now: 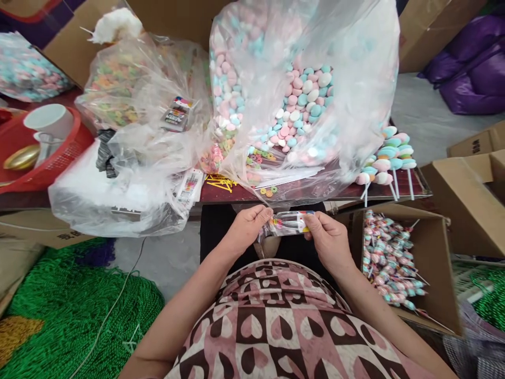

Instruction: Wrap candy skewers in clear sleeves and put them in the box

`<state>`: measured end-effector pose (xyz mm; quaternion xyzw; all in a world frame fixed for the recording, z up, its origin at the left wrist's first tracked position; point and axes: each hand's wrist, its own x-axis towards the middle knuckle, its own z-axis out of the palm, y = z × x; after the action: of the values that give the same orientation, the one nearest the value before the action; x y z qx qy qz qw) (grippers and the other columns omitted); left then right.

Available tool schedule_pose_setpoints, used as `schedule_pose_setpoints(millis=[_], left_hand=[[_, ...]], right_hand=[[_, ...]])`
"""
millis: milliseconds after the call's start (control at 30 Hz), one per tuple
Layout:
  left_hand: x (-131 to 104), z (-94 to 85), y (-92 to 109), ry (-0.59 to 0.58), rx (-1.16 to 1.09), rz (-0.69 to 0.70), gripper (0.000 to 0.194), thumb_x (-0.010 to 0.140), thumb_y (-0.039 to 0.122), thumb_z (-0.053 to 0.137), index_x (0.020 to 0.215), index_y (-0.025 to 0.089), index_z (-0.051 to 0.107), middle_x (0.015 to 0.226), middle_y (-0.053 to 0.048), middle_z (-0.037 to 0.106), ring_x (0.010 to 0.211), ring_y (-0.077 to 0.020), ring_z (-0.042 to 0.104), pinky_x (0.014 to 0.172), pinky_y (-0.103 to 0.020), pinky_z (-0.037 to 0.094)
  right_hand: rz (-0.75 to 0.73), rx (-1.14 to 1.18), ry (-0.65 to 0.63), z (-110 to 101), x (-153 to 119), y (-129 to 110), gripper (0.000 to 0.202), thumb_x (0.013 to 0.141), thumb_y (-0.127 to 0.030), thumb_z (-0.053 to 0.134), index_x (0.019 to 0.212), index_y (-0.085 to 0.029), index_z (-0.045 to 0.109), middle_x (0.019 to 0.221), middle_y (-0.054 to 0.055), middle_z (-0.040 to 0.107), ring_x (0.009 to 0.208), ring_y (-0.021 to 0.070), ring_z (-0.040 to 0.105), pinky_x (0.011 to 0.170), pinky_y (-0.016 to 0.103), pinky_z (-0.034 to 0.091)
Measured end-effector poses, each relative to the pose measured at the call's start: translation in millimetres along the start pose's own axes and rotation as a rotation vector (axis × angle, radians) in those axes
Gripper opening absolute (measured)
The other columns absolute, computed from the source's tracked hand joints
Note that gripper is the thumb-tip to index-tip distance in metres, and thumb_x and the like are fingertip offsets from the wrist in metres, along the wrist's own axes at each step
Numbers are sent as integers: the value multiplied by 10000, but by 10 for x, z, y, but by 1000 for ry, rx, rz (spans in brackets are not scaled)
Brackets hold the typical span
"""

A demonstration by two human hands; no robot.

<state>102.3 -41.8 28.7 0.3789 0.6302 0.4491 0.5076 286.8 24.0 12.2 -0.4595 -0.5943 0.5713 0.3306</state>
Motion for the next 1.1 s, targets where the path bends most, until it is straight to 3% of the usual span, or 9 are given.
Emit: schedule_pose_setpoints(millis=[167, 300, 433, 600, 667, 800, 900, 1000, 1100], left_hand=[[5, 8, 55, -42, 121, 55, 369, 895, 514, 472, 728, 187, 511, 683, 26, 500, 650, -111, 465, 626, -234, 372], [25, 91, -6, -29, -27, -52, 336, 869, 525, 507, 774, 204, 530, 702, 24, 532, 641, -122, 501, 625, -246, 424], [51, 183, -79, 45, -110, -108, 372, 827, 574, 548, 733, 215, 525, 581, 52, 436, 506, -97, 391, 503, -227, 341], [47, 201, 19, -159, -203, -201, 394, 734, 577, 671, 806, 204, 570, 604, 61, 461, 476, -65, 325, 487, -214, 294], [59, 199, 35, -183, -153, -212, 395, 679, 545, 734, 788, 194, 589, 609, 50, 479, 507, -72, 351, 495, -212, 269], [114, 214, -37, -110, -89, -191, 439, 714, 614, 662, 648, 193, 555, 501, 48, 411, 470, -87, 302, 486, -237, 221], [145, 217, -73, -112, -29, -124, 483, 794, 651, 538, 627, 198, 558, 498, 27, 424, 498, -113, 350, 519, -256, 271], [154, 208, -52, -97, 106, -5, 457, 837, 610, 505, 658, 199, 594, 647, -15, 552, 641, -151, 472, 624, -275, 354], [152, 216, -51, -108, 189, 13, 397, 861, 567, 497, 765, 209, 640, 666, -16, 587, 662, -163, 506, 645, -281, 376]], right_hand=[[102, 235, -78, 51, 29, -4, 263, 739, -451, 722, 800, -200, 670, 690, -11, 627, 627, 131, 522, 631, 260, 428], [60, 96, -28, 52, 28, -24, 370, 792, -485, 655, 582, -192, 572, 508, -36, 506, 512, 105, 437, 531, 241, 366], [26, -14, -18, 17, 36, -47, 508, 839, -546, 570, 482, -196, 481, 457, -32, 451, 474, 93, 397, 485, 235, 330], [75, 156, -1, -41, 73, -25, 343, 756, -526, 682, 740, -185, 642, 586, -30, 547, 553, 110, 466, 529, 234, 391], [87, 180, 26, -63, 74, -11, 350, 753, -519, 690, 691, -185, 607, 543, -41, 516, 517, 101, 440, 506, 232, 360], [47, 60, 21, -117, 67, -22, 481, 832, -564, 579, 532, -195, 505, 443, -42, 446, 449, 90, 382, 478, 242, 303], [9, -6, -22, -163, 89, -62, 556, 871, -575, 510, 469, -193, 472, 435, -30, 441, 452, 90, 387, 490, 245, 312], [3, 70, -57, -191, 116, -86, 418, 818, -545, 606, 607, -185, 583, 550, -25, 529, 528, 104, 464, 525, 234, 370], [39, 126, -65, -188, 108, -74, 353, 780, -535, 653, 730, -186, 622, 563, -38, 549, 520, 102, 472, 526, 228, 390]])
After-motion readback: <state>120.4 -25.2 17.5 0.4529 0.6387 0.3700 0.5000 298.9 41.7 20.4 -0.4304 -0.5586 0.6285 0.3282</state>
